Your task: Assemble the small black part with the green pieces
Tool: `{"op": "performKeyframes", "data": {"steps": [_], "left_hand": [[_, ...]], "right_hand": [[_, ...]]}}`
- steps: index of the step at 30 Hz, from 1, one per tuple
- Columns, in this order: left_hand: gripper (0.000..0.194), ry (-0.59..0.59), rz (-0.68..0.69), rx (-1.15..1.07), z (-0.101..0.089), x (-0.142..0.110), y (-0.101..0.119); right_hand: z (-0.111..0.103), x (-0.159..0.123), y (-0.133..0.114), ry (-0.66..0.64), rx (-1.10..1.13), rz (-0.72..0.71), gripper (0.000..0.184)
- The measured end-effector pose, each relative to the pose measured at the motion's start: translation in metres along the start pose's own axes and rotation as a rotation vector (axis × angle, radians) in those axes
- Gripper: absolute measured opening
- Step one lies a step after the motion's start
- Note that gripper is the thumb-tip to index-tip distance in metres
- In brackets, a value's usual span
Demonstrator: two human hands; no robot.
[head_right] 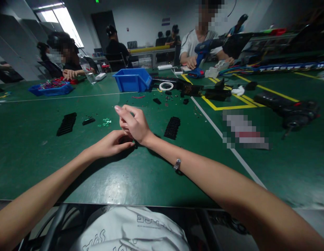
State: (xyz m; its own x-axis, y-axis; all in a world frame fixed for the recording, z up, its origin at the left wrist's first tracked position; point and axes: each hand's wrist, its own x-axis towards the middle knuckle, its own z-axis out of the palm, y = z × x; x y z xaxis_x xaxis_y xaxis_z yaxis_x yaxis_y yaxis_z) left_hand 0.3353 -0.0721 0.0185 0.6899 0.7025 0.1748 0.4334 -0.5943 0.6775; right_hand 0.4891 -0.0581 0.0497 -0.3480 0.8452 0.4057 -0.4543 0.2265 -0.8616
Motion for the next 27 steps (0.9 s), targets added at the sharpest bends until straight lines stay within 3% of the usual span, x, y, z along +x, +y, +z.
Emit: {"op": "performKeyframes", "data": {"steps": [27], "left_hand": [[0.022, -0.002, 0.014, 0.023, -0.0004, -0.0001, -0.004]], "right_hand": [[0.0005, 0.0013, 0.0017, 0.001, 0.003, -0.005, 0.041]]}}
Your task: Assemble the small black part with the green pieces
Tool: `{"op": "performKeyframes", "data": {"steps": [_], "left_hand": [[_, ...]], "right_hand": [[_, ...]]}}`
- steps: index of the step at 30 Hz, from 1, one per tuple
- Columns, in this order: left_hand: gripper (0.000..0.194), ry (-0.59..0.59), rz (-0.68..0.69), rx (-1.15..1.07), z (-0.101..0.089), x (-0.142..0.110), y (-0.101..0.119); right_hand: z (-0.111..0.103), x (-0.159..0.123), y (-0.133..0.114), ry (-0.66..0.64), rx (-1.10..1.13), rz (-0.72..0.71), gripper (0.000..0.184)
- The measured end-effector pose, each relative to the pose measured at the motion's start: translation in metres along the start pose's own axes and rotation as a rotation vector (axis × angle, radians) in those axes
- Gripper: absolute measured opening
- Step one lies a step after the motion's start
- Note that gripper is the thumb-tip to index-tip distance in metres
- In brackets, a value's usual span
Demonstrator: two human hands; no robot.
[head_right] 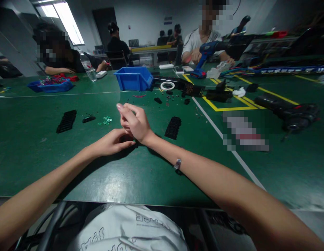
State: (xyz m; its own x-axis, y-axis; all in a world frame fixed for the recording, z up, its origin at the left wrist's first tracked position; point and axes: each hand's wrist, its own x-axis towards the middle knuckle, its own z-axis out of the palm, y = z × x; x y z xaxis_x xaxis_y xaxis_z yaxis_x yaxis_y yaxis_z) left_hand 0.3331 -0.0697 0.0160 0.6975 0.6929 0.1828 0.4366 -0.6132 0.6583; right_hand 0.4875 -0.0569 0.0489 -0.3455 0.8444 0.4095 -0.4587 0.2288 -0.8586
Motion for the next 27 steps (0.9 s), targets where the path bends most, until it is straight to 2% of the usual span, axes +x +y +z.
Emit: {"op": "performKeyframes", "data": {"steps": [11, 16, 27], "left_hand": [[0.021, 0.01, 0.038, -0.031, 0.001, 0.0, -0.003], [0.023, -0.004, 0.01, -0.032, 0.0, 0.0, -0.001], [0.02, 0.004, 0.013, -0.037, 0.0, 0.0, 0.001]], "right_hand": [[0.001, -0.003, 0.002, -0.006, 0.005, -0.038, 0.04], [0.0, -0.001, 0.002, -0.003, 0.03, -0.019, 0.04], [-0.005, 0.004, -0.009, -0.036, -0.013, -0.009, 0.041]]}}
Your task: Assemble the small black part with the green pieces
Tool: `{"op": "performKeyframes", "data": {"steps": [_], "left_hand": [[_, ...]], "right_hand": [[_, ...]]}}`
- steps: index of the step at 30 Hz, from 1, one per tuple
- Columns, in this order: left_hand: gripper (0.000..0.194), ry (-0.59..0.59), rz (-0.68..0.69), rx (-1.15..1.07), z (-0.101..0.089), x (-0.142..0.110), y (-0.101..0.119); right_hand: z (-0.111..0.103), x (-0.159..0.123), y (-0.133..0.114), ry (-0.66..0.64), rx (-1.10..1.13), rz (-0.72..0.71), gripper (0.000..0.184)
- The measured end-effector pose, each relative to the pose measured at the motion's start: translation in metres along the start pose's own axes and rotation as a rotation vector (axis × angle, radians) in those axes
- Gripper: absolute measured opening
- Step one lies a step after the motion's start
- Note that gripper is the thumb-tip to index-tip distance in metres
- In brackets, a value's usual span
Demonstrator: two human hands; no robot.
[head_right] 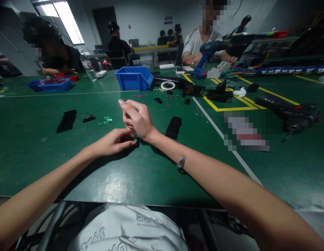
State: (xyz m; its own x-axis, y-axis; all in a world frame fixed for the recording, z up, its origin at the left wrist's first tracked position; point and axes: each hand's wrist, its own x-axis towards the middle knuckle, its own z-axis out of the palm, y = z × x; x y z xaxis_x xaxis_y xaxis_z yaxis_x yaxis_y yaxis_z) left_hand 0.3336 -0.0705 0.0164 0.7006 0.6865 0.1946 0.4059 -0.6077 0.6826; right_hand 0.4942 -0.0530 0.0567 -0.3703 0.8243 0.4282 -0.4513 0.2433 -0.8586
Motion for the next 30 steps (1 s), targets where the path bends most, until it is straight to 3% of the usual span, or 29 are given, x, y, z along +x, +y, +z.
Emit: {"op": "performKeyframes", "data": {"steps": [30], "left_hand": [[0.024, 0.004, -0.018, -0.007, -0.0001, 0.0001, 0.0018]], "right_hand": [[-0.0006, -0.0035, 0.0056, 0.044, -0.027, 0.005, 0.042]]}}
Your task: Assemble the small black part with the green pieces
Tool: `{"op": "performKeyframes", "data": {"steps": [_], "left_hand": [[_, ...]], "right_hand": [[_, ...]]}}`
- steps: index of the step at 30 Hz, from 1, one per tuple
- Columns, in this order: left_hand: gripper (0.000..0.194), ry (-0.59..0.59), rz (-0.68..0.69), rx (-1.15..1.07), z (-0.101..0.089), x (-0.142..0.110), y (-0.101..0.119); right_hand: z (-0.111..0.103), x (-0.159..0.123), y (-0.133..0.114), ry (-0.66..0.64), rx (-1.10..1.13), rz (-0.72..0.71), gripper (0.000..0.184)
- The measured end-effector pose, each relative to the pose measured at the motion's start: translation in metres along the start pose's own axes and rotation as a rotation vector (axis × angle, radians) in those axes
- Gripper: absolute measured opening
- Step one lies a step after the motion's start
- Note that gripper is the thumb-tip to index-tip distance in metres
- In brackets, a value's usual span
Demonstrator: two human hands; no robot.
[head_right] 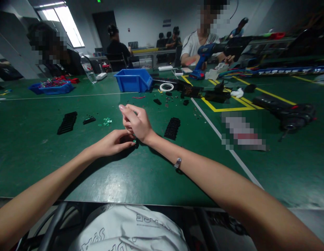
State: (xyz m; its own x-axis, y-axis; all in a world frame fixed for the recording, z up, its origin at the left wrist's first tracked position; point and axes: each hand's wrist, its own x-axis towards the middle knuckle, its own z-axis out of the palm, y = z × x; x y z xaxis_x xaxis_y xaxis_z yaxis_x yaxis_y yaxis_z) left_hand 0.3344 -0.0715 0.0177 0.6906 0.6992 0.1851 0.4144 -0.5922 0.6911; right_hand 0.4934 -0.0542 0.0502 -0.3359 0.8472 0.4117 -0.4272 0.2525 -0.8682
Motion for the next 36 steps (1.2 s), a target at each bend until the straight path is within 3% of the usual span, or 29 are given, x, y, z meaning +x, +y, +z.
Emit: {"op": "performKeyframes", "data": {"steps": [27, 36], "left_hand": [[0.02, -0.012, -0.012, -0.021, -0.001, -0.001, -0.005], [0.029, -0.033, -0.02, -0.052, -0.003, 0.0, -0.003]], "right_hand": [[0.003, -0.001, -0.007, -0.039, -0.009, 0.016, 0.042], [0.004, 0.0, -0.008, -0.031, 0.041, 0.033, 0.041]]}}
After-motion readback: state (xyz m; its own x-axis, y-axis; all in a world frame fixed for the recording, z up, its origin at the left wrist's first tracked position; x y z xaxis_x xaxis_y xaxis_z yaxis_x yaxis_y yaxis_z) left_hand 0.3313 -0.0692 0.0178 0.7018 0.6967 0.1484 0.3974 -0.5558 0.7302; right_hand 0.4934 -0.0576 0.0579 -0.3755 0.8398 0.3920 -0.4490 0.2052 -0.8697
